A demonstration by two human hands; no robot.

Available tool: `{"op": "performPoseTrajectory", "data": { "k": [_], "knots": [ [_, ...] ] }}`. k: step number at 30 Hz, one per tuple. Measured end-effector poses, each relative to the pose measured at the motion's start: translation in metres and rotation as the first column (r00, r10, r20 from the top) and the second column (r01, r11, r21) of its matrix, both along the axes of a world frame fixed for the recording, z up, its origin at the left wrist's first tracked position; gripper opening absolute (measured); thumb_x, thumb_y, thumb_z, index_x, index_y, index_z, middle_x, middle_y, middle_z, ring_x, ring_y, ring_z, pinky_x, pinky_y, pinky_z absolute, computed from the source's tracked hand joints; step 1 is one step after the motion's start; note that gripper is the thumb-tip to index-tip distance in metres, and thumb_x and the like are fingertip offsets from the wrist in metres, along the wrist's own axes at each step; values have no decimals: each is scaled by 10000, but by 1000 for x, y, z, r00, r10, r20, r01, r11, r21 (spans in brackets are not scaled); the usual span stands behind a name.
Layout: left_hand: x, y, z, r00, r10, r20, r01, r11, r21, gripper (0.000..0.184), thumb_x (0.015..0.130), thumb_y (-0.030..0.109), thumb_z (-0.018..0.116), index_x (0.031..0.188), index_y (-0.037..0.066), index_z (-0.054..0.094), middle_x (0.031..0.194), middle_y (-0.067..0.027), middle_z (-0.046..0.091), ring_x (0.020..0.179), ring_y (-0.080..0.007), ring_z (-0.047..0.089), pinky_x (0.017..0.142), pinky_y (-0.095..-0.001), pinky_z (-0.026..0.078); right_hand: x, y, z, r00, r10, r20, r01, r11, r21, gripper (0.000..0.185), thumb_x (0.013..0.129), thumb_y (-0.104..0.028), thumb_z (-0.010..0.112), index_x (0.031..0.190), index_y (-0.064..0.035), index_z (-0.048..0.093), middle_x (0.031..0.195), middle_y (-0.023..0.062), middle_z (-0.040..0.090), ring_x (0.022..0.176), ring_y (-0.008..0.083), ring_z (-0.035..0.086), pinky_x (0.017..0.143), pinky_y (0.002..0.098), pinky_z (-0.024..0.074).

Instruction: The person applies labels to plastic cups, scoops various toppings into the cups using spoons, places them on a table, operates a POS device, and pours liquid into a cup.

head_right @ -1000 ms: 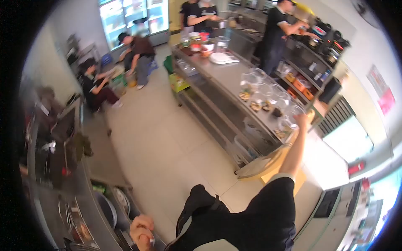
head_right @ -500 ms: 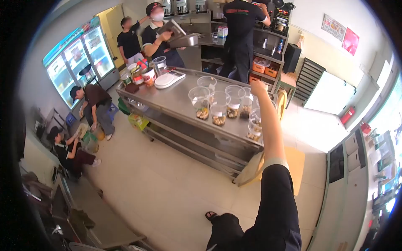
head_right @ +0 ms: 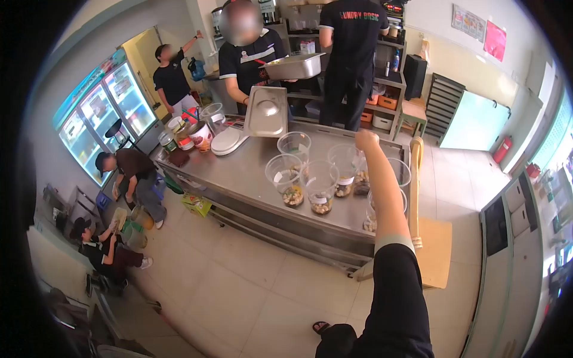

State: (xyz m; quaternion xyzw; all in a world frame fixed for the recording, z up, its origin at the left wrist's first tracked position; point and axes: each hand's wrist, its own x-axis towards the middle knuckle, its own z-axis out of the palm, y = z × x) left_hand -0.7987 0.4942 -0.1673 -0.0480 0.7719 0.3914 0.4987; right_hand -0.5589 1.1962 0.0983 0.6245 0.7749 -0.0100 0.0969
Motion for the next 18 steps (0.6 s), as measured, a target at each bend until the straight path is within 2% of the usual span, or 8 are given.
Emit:
{"op": "performPoseTrajectory", "data": {
  "k": [2, 5, 9, 10, 12, 14, 16, 18],
  "knots": [
    [-7, -2, -3, 1000, -26, 2, 26, 999, -29, 326, 887, 322, 335, 962, 44, 488, 871, -128, 507, 770, -203, 486, 686, -340, 403, 1, -12, 18, 1000, 17, 8, -17, 1000, 13, 377, 586, -239, 713, 915, -78, 625, 960, 94, 605, 913, 249, 576, 741, 363, 475],
    [-15, -11, -9, 998, -57, 9, 58, 996, -67, 343, 886, 328, 330, 982, 41, 491, 888, -132, 518, 788, -211, 500, 703, -348, 409, 6, -30, 41, 997, 58, -52, -50, 990, 133, 370, 545, -324, 730, 834, -108, 645, 854, 114, 619, 840, 261, 592, 690, 373, 479],
    [-16, -43, -26, 997, -72, 30, 75, 990, -117, 367, 885, 336, 323, 1009, 37, 496, 910, -139, 533, 813, -222, 518, 725, -357, 418, 22, -70, 53, 981, 185, -60, -163, 950, 267, 277, 551, -330, 700, 748, -146, 636, 786, 96, 616, 780, 268, 589, 660, 384, 460],
    [-13, -55, -32, 997, -74, 36, 78, 988, -134, 373, 885, 338, 322, 1016, 36, 497, 916, -140, 537, 820, -225, 522, 730, -360, 420, 19, -90, 61, 986, 167, -18, -156, 950, 272, 273, 579, -298, 695, 777, -122, 629, 822, 85, 616, 820, 248, 591, 720, 384, 450],
    [-1, -85, -42, 996, -59, 59, 69, 981, -179, 386, 884, 342, 318, 1029, 34, 499, 927, -143, 544, 832, -230, 531, 741, -365, 424, 29, -98, 45, 978, 209, 9, -197, 908, 369, 225, 579, -327, 670, 697, -145, 610, 740, 81, 610, 741, 261, 587, 677, 397, 432],
    [31, -130, -61, 993, -41, 112, 67, 970, -234, 399, 884, 346, 315, 1043, 32, 501, 938, -146, 552, 845, -236, 540, 753, -370, 428, 26, -120, 61, 982, 181, 49, -187, 945, 268, 285, 583, -353, 668, 719, -113, 596, 756, 106, 601, 757, 286, 573, 682, 391, 432],
    [87, -181, -84, 984, -73, 161, 115, 956, -272, 412, 883, 350, 312, 1056, 30, 503, 949, -149, 559, 857, -241, 549, 764, -375, 433, -22, -145, 69, 946, 324, 7, -311, 901, 304, 278, 596, -333, 661, 733, -101, 593, 765, 111, 599, 763, 285, 570, 689, 390, 431],
    [152, -213, -108, 992, -105, 76, 120, 965, -234, 425, 882, 354, 308, 1070, 28, 506, 960, -153, 567, 870, -247, 558, 775, -380, 437, -87, -189, 63, 829, 552, -93, -491, 797, 352, 270, 609, -313, 655, 748, -89, 591, 774, 116, 597, 769, 283, 568, 697, 388, 430]
  ]
}}
